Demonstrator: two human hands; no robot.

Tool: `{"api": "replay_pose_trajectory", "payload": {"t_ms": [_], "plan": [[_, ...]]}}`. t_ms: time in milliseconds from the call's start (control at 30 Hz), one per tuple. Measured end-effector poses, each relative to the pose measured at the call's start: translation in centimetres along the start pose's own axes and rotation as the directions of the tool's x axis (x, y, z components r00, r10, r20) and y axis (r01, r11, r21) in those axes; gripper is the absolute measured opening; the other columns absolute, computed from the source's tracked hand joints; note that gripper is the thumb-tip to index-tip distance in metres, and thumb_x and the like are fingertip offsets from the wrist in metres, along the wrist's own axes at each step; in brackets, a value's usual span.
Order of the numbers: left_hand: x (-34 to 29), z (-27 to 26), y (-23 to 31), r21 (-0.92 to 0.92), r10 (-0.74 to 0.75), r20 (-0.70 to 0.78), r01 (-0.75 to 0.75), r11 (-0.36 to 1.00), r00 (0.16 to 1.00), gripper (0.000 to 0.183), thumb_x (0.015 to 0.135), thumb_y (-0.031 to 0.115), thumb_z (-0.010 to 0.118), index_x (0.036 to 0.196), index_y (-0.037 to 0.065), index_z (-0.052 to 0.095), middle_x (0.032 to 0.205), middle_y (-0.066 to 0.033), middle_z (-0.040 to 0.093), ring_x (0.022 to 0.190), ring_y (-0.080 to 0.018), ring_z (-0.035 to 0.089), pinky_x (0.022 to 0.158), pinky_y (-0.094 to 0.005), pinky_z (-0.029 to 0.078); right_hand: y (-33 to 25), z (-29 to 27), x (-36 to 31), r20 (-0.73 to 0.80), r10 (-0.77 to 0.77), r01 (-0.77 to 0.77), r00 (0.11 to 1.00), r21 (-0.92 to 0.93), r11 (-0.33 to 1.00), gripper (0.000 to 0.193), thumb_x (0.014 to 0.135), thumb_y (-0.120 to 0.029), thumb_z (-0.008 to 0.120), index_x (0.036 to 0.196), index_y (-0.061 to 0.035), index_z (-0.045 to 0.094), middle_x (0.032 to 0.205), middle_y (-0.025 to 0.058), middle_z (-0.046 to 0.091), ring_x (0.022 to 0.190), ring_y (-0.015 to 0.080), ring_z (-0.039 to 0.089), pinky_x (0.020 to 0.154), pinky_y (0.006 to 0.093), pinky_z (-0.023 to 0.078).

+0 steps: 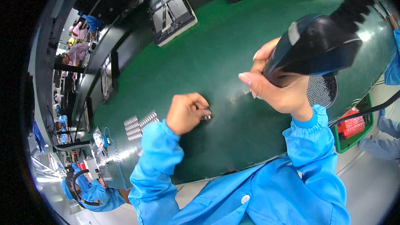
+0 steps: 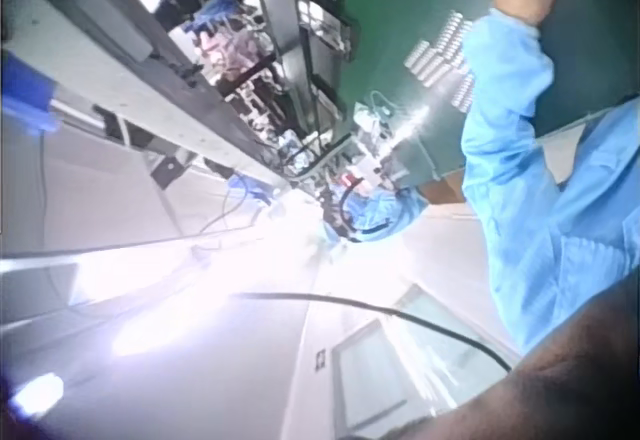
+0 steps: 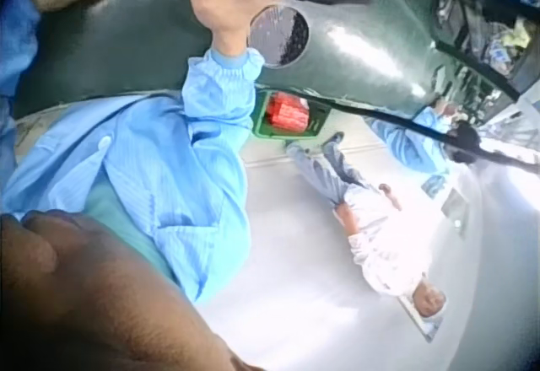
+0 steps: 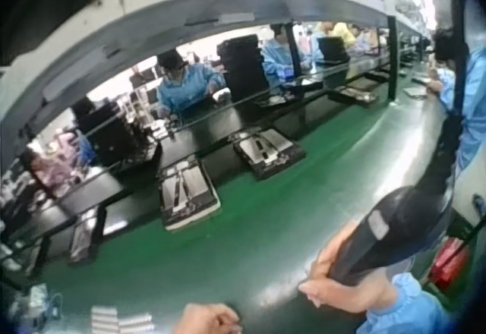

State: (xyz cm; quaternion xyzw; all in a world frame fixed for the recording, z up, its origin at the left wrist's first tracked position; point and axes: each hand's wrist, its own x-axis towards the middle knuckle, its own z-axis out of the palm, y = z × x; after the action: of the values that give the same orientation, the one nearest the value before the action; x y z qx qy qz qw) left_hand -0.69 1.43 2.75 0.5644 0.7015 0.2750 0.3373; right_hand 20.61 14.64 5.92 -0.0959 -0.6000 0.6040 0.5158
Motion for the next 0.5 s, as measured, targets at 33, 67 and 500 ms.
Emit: {"api": "replay_pose_trajectory", "payload": {"t_ms": [33,67,500], "plan": [[-0.2,0.7,0.3,0.084,0.112,-0.075,-0.106,0.991,0.991,0.014,0.064,-0.005,0.074,0.073,0.000,0.064,0.067,-0.0066,0.062,0.052,-0.0100,0.051,0.047,-0.0241,0.040,-0.2,-0.2,0.0,0.011,0.005,-0.005,1.000,0.003,1.000,0.036,0.074,0.013,0.064,0.100,-0.0008,0.043,0.061,0.0053,0.055,0.051,0.0096,0.053,0.046,0.0212,0.041],[-0.3,0.6,0.9,0.125,0.122,-0.079,-0.112,0.986,0.989,0.014,0.063,-0.005,0.073,0.072,0.001,0.065,0.069,-0.0074,0.064,0.055,-0.0112,0.055,0.050,-0.0237,0.042,-0.3,-0.2,-0.1,0.008,0.007,-0.007,1.000,0.026,1.000,0.036,0.074,0.012,0.065,0.100,-0.0007,0.044,0.061,0.0044,0.055,0.051,0.0086,0.053,0.046,0.0208,0.041],[9.4,-1.5,6.2,-0.434,0.004,-0.074,-0.036,0.900,0.997,0.009,0.077,-0.009,0.064,0.080,-0.004,0.057,0.081,-0.0136,0.065,0.069,-0.0148,0.063,0.064,-0.0259,0.053,-2.8,-2.8,3.3,-0.026,0.135,-0.130,0.990,0.139,0.982,0.024,0.070,-0.004,0.071,0.088,0.0000,0.056,0.068,0.0007,0.058,0.062,0.0039,0.046,0.053,0.0238,0.040]]}}
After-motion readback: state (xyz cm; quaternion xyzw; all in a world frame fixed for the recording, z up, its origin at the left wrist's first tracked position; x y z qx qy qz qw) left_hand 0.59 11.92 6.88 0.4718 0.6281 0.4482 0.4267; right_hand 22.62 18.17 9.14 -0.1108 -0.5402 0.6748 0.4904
